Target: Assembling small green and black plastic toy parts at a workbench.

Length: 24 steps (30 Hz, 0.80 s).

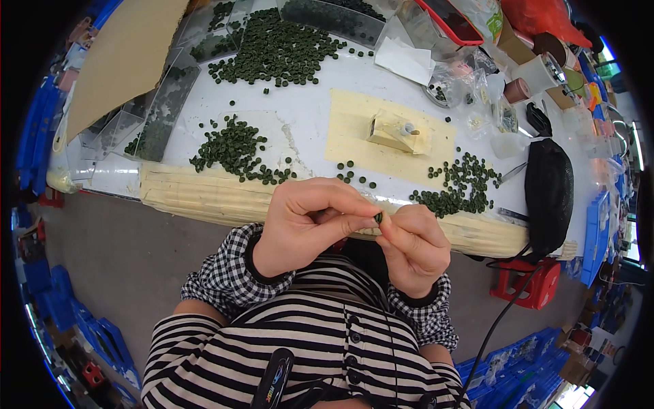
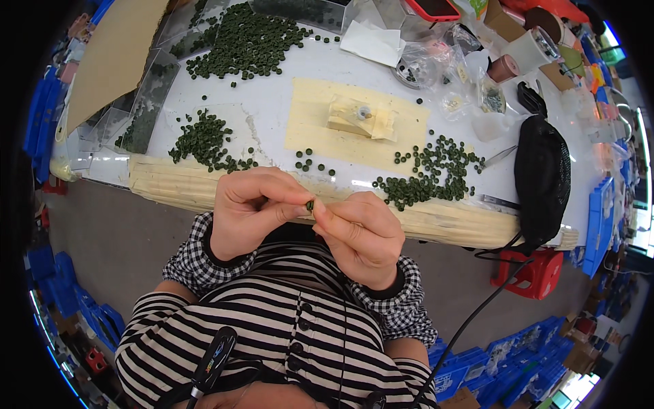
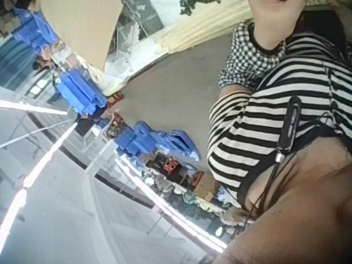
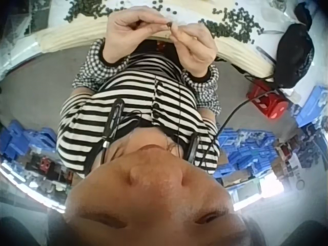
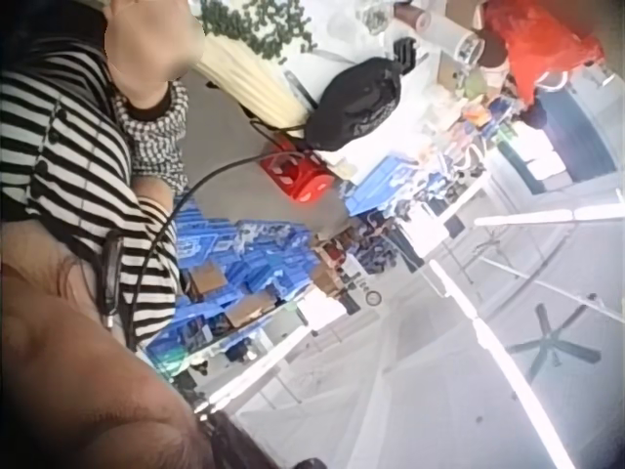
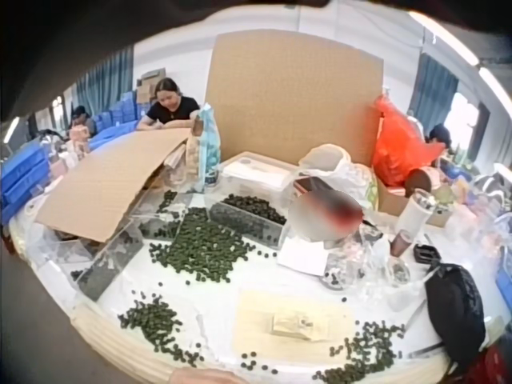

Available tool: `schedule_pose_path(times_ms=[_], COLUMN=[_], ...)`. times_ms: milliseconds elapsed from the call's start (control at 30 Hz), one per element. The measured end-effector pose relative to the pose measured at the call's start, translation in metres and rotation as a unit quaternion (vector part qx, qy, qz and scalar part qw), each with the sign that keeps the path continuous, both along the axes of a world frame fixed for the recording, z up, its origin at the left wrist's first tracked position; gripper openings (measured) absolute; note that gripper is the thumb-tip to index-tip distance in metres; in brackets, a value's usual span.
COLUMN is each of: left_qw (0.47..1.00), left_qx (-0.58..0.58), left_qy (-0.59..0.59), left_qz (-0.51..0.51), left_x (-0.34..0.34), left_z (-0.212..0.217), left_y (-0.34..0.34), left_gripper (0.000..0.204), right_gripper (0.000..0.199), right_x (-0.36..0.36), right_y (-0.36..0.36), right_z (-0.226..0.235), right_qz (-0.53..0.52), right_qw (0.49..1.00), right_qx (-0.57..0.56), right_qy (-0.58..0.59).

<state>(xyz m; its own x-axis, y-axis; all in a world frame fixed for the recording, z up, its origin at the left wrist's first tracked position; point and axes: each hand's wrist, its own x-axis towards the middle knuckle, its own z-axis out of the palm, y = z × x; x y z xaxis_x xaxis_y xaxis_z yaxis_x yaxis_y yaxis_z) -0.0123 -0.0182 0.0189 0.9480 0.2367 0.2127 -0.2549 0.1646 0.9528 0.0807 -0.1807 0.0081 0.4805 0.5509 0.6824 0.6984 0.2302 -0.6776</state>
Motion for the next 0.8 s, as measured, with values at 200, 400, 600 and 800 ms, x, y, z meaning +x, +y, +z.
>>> schedule_pose_path(times_ms=[200, 400, 600, 800], left_qw=[0.998, 0.998, 0.992, 0.929], left_qx=[0.047, 0.049, 0.100, 0.348], left_qy=[-0.021, -0.022, 0.071, 0.099], left_qz=[0.020, 0.026, 0.041, 0.075], left_x=[0.000, 0.001, 0.000, -0.002], left_z=[-0.001, -0.001, 0.005, 0.006], left_y=[0.001, 0.000, 0.008, 0.029], left_gripper=[0.019, 0.019, 0.016, 0.010], right_gripper=[0.039, 0.039, 0.035, 0.022], right_x=[-0.001, -0.001, 0.001, 0.024], right_y=[0.000, 0.001, 0.001, -0.025], right_z=[-0.002, -0.002, 0.001, -0.003], right_qz=[0.000, 0.002, -0.028, -0.261], right_qw=[1.000, 1.000, 0.998, 0.958], right_qx=[-0.007, -0.002, -0.061, -0.119], right_qy=[0.010, 0.014, -0.011, 0.034])
